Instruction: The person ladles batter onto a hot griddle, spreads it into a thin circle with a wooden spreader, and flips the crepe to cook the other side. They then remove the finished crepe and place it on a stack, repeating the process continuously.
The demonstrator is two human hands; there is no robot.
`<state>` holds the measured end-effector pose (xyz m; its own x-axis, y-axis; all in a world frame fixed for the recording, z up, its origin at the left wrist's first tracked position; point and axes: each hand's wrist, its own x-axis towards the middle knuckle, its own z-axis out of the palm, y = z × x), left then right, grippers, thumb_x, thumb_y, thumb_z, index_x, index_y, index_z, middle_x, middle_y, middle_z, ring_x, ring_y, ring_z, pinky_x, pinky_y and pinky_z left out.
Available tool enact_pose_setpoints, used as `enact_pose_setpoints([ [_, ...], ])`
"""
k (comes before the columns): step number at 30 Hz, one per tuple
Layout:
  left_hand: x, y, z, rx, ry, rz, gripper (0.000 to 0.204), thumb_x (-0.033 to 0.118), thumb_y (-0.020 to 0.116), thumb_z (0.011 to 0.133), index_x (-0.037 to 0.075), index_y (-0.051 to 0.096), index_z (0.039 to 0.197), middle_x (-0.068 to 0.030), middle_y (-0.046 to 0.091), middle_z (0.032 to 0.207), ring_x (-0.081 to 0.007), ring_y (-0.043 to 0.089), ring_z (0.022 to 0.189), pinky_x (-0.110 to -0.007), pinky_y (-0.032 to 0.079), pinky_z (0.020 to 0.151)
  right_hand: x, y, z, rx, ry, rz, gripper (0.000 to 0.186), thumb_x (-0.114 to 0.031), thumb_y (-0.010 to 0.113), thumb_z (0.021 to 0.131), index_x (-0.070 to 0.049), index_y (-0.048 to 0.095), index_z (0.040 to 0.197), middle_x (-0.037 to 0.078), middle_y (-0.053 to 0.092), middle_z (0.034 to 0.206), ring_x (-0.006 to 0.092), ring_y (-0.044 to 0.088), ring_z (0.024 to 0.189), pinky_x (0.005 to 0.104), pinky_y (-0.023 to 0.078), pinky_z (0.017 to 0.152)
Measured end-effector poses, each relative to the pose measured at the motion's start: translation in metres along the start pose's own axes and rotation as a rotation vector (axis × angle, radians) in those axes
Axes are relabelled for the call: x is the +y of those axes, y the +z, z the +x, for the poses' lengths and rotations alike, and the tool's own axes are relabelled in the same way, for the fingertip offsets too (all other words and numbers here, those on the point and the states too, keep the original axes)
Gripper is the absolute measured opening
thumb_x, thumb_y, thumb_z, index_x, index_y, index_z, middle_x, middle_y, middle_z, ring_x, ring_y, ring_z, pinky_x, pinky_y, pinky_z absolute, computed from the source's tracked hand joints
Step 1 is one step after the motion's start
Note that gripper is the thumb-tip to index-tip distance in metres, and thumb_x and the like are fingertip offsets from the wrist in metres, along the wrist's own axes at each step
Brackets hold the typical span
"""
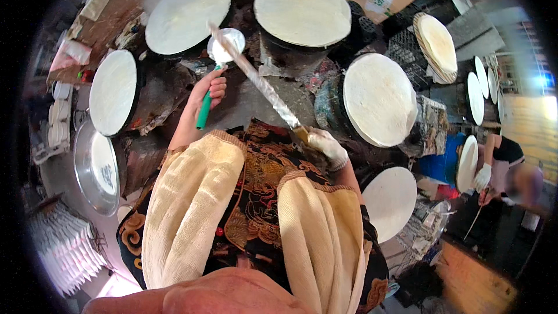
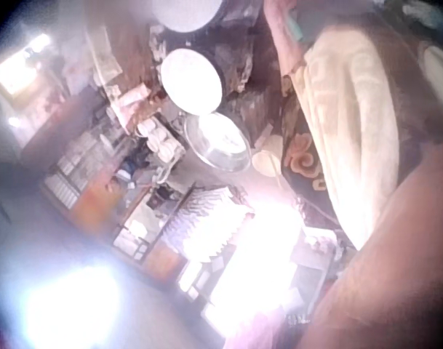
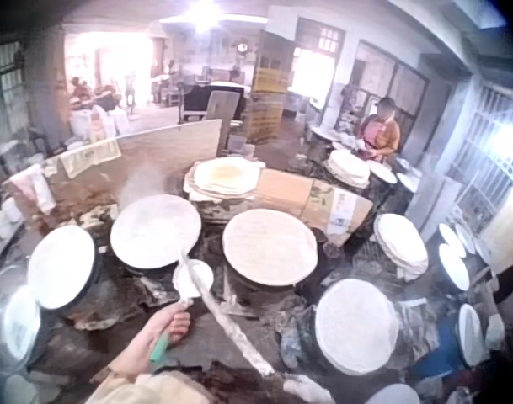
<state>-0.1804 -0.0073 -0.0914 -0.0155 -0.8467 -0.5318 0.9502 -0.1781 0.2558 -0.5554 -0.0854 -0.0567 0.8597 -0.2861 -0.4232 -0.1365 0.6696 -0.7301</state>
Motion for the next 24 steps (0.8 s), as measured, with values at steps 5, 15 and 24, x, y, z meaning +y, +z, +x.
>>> enact_pose_setpoints([
  [5,-0.006,0.011,-0.015,-0.047,0.031,0.007,0.009,0.018,0.048,0.097,0.010,0.048,0.097,0.0061,0.037,0.054,-0.0045,0.032,0.038,-0.018,0.028,0.032,-0.005,-0.056,0.024,-0.061,-0.193,0.460,0.036,-0.039,0.052,0.093,-0.004,0.052,0.098,0.002,0.051,0.059,0.0082,0.039,0.037,0.0201,0.026,0.031],
  [15,-0.014,-0.007,-0.054,0.033,0.094,0.009,0.018,0.015,0.047,0.097,0.009,0.050,0.113,0.0055,0.036,0.056,-0.0032,0.032,0.040,-0.017,0.028,0.033,-0.094,-0.143,0.084,0.947,-0.041,-0.570,0.039,-0.029,0.053,0.089,-0.015,0.057,0.126,0.001,0.049,0.057,0.0088,0.044,0.042,0.0251,0.033,0.037],
  [24,-0.017,-0.021,-0.066,0.030,0.135,-0.090,0.018,0.016,0.047,0.097,0.009,0.049,0.114,0.0053,0.035,0.055,-0.0034,0.032,0.040,-0.018,0.029,0.033,-0.092,-0.176,0.118,0.874,0.040,-1.365,0.048,-0.031,0.048,0.089,-0.011,0.049,0.133,0.021,0.061,0.106,0.0309,0.059,0.093,0.0379,0.046,0.082],
])
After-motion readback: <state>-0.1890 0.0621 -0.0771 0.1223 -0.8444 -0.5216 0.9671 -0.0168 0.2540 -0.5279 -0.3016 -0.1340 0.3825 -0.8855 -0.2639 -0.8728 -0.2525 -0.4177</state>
